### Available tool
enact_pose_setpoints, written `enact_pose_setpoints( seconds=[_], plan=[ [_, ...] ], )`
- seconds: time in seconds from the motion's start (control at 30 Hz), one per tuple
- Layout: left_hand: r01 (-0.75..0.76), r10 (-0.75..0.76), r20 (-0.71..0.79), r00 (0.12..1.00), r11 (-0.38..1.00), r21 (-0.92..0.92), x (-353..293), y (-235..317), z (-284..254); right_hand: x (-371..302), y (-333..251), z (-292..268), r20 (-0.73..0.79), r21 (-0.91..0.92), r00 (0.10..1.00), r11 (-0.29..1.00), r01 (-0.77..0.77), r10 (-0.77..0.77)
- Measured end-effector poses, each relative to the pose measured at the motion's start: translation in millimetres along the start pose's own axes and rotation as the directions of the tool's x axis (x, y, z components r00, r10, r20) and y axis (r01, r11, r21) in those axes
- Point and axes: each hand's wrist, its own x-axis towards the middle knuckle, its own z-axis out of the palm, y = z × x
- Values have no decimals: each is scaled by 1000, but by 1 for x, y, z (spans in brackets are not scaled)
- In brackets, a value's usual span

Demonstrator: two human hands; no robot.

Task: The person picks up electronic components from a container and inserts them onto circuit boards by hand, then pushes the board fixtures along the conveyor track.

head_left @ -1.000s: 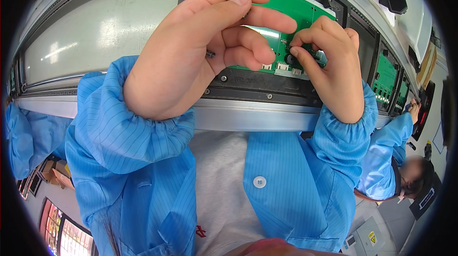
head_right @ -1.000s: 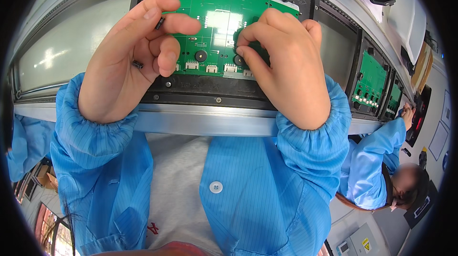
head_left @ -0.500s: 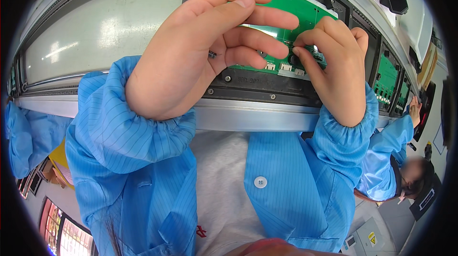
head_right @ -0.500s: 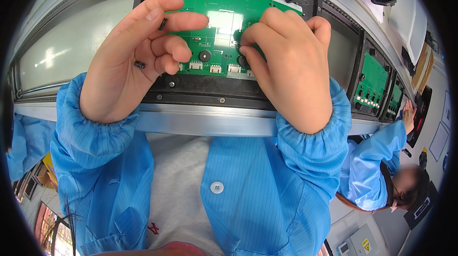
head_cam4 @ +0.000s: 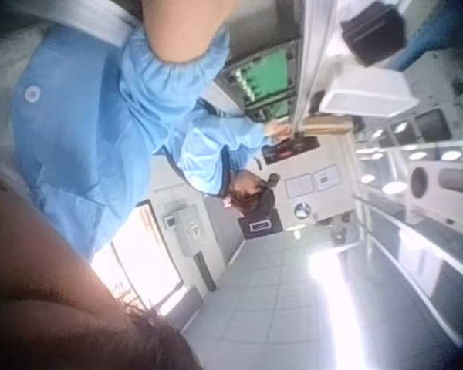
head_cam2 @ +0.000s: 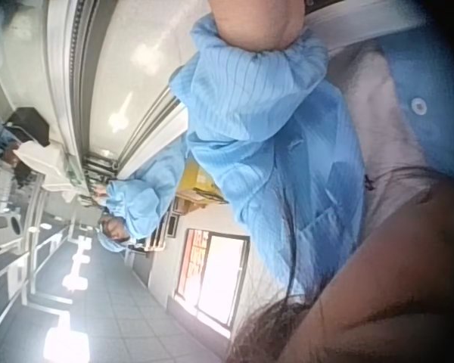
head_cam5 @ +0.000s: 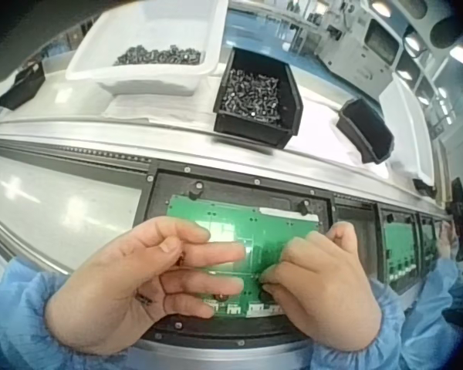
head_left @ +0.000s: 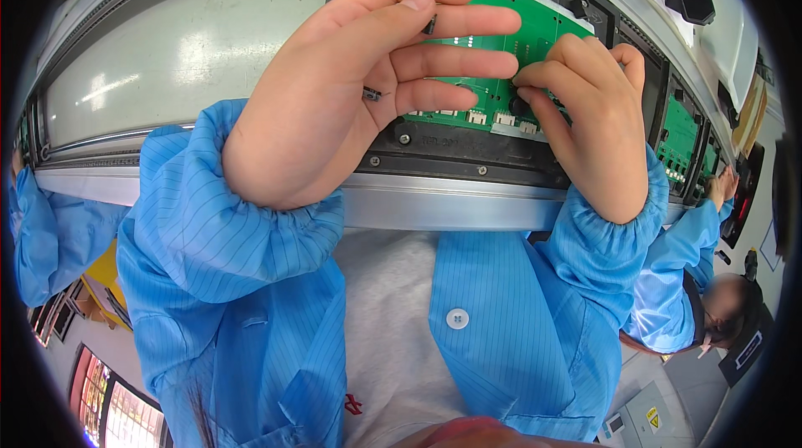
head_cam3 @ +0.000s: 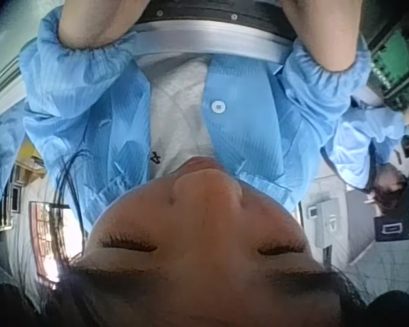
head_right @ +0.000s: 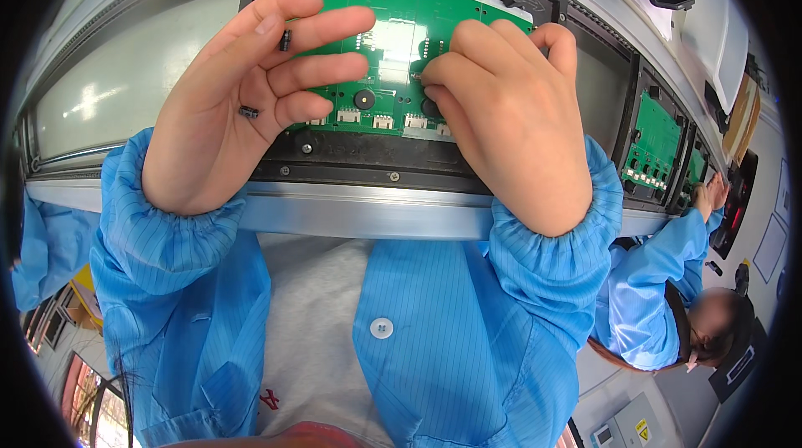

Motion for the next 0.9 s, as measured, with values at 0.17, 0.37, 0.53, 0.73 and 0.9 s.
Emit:
enact_pose_setpoints(
  seconds=[0.17,0.37,0.53,0.73,0.9],
  plan=[
    [9,-8,46,999,1000,-16,0,-2,-2,4,-7,-1,-129,206,985,975,-85,113],
    [-1,3,23,1000,994,-106,-4,-14,6,12,-35,6,-362,279,927,960,9,96],
    [63,-61,57,996,998,-20,-7,-18,4,18,-36,20,-452,251,892,960,126,2],
    [41,-38,50,998,998,-51,-6,-18,7,19,-38,18,-438,241,898,968,63,51],
    [69,-67,44,997,997,-38,-8,-17,7,19,-36,15,-417,272,907,960,64,57]
  ],
)
